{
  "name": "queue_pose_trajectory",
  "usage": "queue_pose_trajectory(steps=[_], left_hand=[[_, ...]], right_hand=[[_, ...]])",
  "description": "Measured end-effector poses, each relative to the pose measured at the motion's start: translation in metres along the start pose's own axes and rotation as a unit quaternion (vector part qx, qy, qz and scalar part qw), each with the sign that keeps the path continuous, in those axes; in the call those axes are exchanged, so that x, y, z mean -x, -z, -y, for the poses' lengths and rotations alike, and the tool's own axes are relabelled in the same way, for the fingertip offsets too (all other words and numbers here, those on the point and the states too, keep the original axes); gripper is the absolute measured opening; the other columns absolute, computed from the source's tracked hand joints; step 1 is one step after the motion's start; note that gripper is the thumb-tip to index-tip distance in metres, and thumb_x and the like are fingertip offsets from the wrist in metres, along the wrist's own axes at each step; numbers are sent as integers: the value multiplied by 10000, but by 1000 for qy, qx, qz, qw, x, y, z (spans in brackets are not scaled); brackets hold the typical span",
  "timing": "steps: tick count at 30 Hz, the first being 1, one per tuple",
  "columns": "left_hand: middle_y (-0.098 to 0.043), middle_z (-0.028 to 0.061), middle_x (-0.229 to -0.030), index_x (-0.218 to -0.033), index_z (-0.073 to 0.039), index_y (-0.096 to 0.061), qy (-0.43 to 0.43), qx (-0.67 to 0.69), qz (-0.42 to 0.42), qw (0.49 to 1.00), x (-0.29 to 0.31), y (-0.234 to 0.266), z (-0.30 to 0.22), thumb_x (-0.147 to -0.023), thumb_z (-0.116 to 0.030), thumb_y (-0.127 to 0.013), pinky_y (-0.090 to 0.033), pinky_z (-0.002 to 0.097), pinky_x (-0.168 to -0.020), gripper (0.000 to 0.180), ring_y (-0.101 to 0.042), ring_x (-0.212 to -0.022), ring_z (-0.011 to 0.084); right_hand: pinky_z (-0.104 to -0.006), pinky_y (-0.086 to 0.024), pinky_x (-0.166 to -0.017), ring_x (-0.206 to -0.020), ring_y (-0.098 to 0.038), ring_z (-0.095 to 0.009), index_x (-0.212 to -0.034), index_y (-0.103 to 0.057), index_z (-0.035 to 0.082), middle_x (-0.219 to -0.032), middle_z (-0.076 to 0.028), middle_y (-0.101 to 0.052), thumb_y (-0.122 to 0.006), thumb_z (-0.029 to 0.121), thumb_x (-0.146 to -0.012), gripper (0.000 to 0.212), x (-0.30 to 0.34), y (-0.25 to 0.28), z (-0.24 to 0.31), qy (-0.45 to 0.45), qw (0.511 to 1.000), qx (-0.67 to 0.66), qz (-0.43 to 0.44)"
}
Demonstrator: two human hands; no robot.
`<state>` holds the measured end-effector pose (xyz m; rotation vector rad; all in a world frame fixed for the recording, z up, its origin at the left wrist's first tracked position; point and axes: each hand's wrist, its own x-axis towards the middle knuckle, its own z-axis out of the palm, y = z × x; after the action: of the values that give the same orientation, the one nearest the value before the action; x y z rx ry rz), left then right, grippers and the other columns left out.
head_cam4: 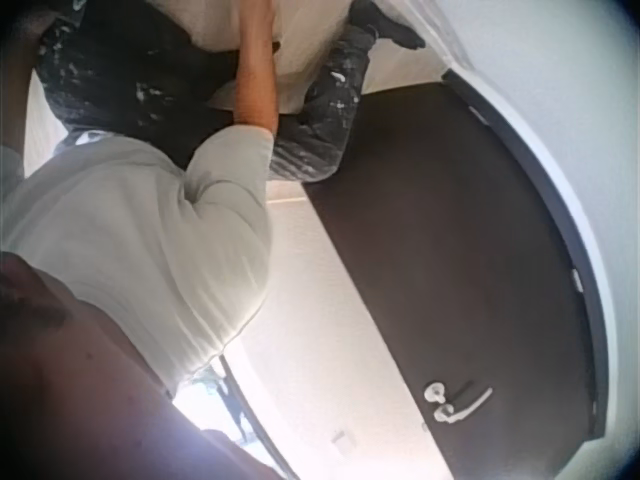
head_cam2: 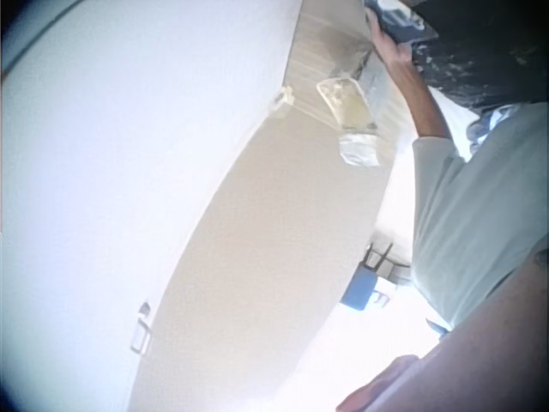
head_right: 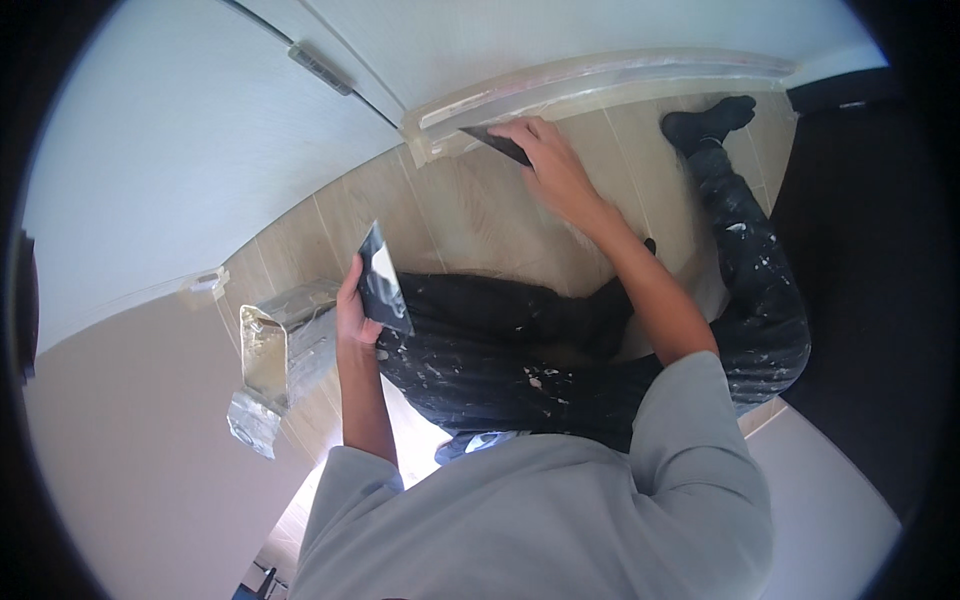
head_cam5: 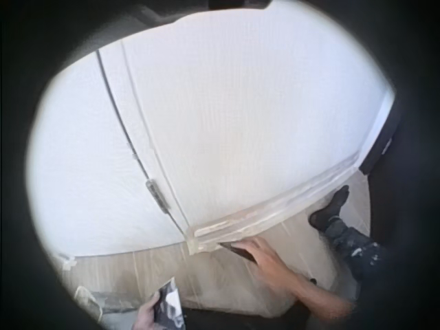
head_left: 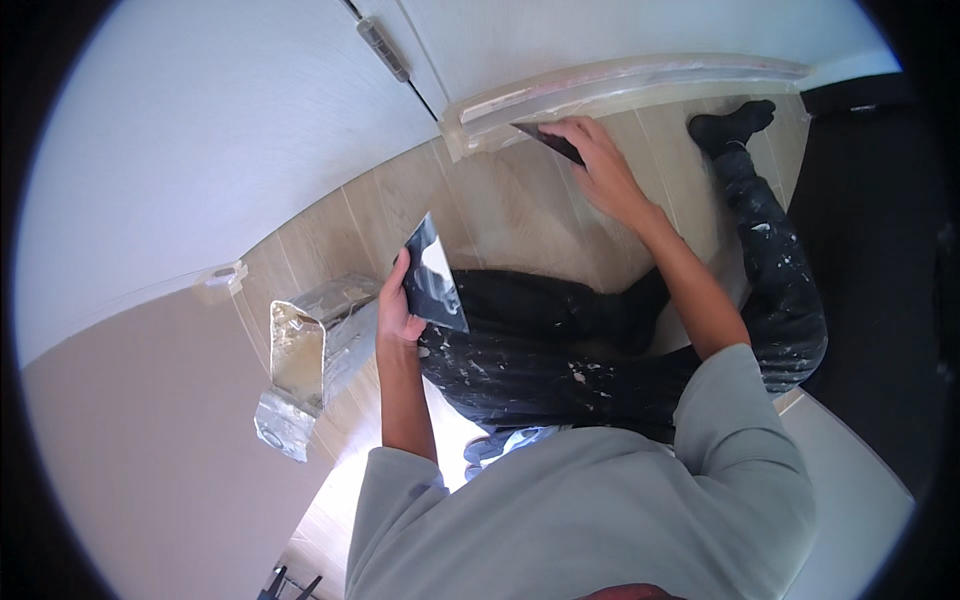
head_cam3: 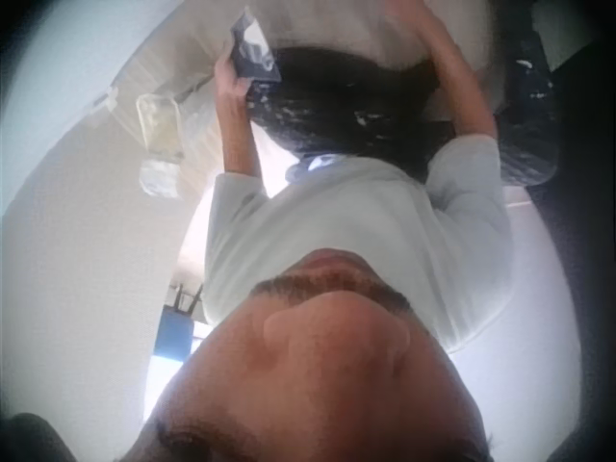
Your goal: The person walks into a bedroom and kneels on the floor to apply a white sealant to the baseboard. Using a putty knife and a smaller scraper, they scoop the material from a container and smooth it along the trim, repeatedly scraping the tools to maintain a clean application.
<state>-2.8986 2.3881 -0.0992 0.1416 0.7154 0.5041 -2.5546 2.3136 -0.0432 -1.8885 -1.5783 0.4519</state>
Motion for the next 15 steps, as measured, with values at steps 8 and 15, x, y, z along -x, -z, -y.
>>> queue_pose_trajectory(steps=[8, 15], left_hand=[[-698, 85, -1087, -1199, -38, -603, 58, 12, 82, 995, 11, -140, 41, -996, -335, -572, -571, 372, -852, 361, -700, -945, 194], [-692, 96, -1056, -1233, -6, -570, 16, -67, 120, 990, 57, -206, 54, -984, -357, -590, -581, 334, -829, 432, -699, -935, 178]], right_hand=[[-477, -431, -996, -1201, -530, -370, -1250, -629, 142, -1310, -142, -544, -637, 1, -729, 540, 74, 82, 99, 299, 953, -41, -17], [-467, -450, -975, -1205, -538, -349, -1228, -655, 165, -1299, -110, -566, -669, 13, -626, 621, 83, 132, 79, 354, 932, 82, -15]])
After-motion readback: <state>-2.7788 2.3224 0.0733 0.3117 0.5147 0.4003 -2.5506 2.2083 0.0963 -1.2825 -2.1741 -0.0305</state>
